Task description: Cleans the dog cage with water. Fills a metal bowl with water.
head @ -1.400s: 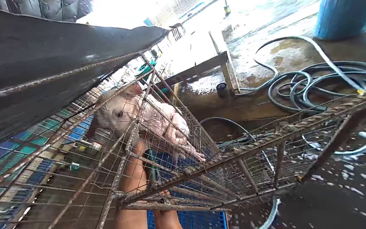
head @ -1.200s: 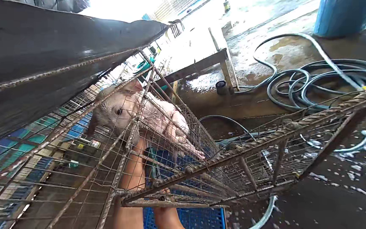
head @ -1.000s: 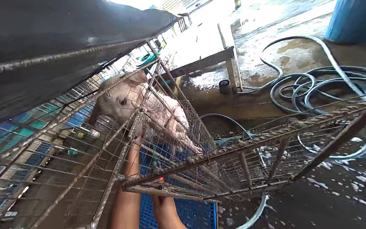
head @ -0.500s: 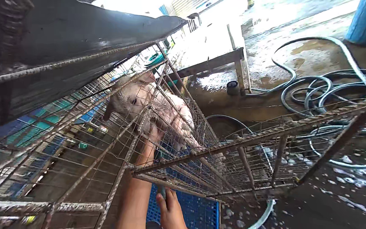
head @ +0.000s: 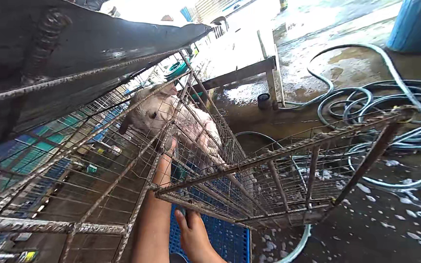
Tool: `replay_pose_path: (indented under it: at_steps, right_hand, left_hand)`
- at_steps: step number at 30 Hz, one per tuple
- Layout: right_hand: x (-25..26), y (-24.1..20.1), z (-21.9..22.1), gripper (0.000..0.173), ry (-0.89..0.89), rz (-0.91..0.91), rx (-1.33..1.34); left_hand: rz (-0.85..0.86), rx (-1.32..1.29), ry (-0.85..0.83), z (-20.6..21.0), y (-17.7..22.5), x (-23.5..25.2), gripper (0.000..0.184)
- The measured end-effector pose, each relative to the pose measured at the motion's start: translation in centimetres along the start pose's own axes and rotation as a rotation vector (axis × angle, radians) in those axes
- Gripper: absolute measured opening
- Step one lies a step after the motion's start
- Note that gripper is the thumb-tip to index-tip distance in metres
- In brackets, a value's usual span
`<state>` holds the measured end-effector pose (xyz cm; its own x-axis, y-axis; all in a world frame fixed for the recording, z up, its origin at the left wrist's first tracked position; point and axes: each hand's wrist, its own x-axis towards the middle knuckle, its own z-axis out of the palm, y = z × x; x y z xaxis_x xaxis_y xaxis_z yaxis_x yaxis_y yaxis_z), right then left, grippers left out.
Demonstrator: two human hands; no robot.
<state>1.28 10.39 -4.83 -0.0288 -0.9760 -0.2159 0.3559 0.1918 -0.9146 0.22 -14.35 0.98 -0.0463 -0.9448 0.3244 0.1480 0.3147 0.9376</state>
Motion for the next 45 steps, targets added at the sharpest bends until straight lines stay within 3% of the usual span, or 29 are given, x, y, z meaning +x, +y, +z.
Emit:
replay_pose_path:
  at_steps: [3,5,6,7,8,9,10,11,12,15,16,18,21,23,25,28,30,32,35,36,39,43,45]
  right_hand:
    - [-0.2,-0.5,0.2,0.048,0.009,-0.016,-0.011]
    - [-0.4,-0.5,0.5,0.046,0.036,-0.037,-0.009]
    - [-0.3,-0.6,0.6,0.046,0.048,-0.041,-0.003]
    - [-0.3,-0.7,0.7,0.046,0.056,-0.037,0.0]
    - [-0.4,-0.8,0.8,0.046,0.061,-0.03,-0.002]
    - [-0.5,-0.9,0.8,0.046,0.066,-0.025,-0.003]
    - [-0.5,-0.9,0.8,0.047,0.064,-0.016,-0.004]
    - [-0.5,-0.9,0.8,0.047,0.06,-0.004,0.0]
    - [-0.4,-0.8,0.9,0.046,0.061,0.004,0.008]
    - [-0.5,-0.6,1.1,0.047,0.064,0.018,0.036]
    - [-0.5,-0.7,1.1,0.047,0.066,0.019,0.043]
    - [-0.4,-0.6,1.0,0.048,0.065,0.011,0.047]
    - [-0.3,-0.1,1.0,0.048,0.058,0.004,0.07]
    - [-0.3,0.1,1.2,0.049,0.058,-0.003,0.079]
    - [-0.4,0.1,1.2,0.051,0.058,-0.02,0.078]
    - [-0.3,0.0,1.2,0.05,0.067,-0.031,0.073]
    - [-0.1,-0.1,1.2,0.05,0.058,-0.018,0.073]
    - [-0.1,-0.1,1.1,0.048,0.054,-0.012,0.077]
    - [-0.2,0.0,0.9,0.046,0.063,-0.002,0.069]
    - [-0.3,0.1,0.8,0.047,0.066,0.0,0.062]
    - [-0.9,0.7,0.4,0.052,0.039,0.027,0.035]
    - [-2.2,1.2,-0.5,0.051,-0.008,0.118,-0.031]
    - [-3.0,1.3,-1.4,0.054,-0.069,0.173,-0.107]
  left_hand:
    - [-0.047,0.937,-0.012,-0.3,0.4,0.2,0.036]
    - [-0.05,1.16,-0.054,-0.7,-0.1,0.8,0.036]
    - [0.011,1.173,-0.062,-1.0,-1.0,1.2,0.034]
    - [0.18,1.209,-0.014,-1.5,-2.5,1.4,0.033]
    - [0.458,1.133,0.106,-2.1,-5.2,1.9,0.03]
    - [0.334,1.09,0.078,-0.9,-3.5,0.8,0.028]
    - [-0.089,1.067,-0.051,1.5,1.5,-0.6,0.028]
    - [-0.25,0.936,-0.098,3.0,3.9,-1.6,0.026]
    - [-0.27,0.797,-0.13,3.6,4.7,-2.4,0.025]
    - [0.004,0.762,-0.307,2.8,3.2,-2.5,0.024]
    - [0.022,0.774,-0.324,3.1,3.2,-2.5,0.026]
    - [-0.107,0.809,-0.357,4.4,4.3,-2.5,0.035]
    - [-0.046,0.571,-0.487,2.0,1.6,-0.7,0.038]
    - [-0.149,0.492,-0.45,1.5,1.9,-0.5,0.039]
    - [-0.146,0.517,-0.362,1.3,1.6,-0.2,0.032]
    - [-0.02,0.752,-0.413,1.4,1.5,0.3,0.026]
    - [0.173,0.807,-0.465,0.7,0.0,2.1,0.028]
    - [0.269,0.818,-0.398,1.0,-0.9,3.9,0.031]
    - [-0.15,0.943,-0.305,6.1,4.1,-0.2,0.05]
    - [-0.161,0.941,-0.3,6.0,4.0,-0.9,0.049]
    - [0.152,0.756,-0.36,0.7,-1.6,0.6,0.031]
    - [-0.102,0.629,-0.151,0.0,-1.1,-2.6,0.028]
    - [-0.212,0.49,-0.156,-2.4,-2.5,-4.3,0.024]
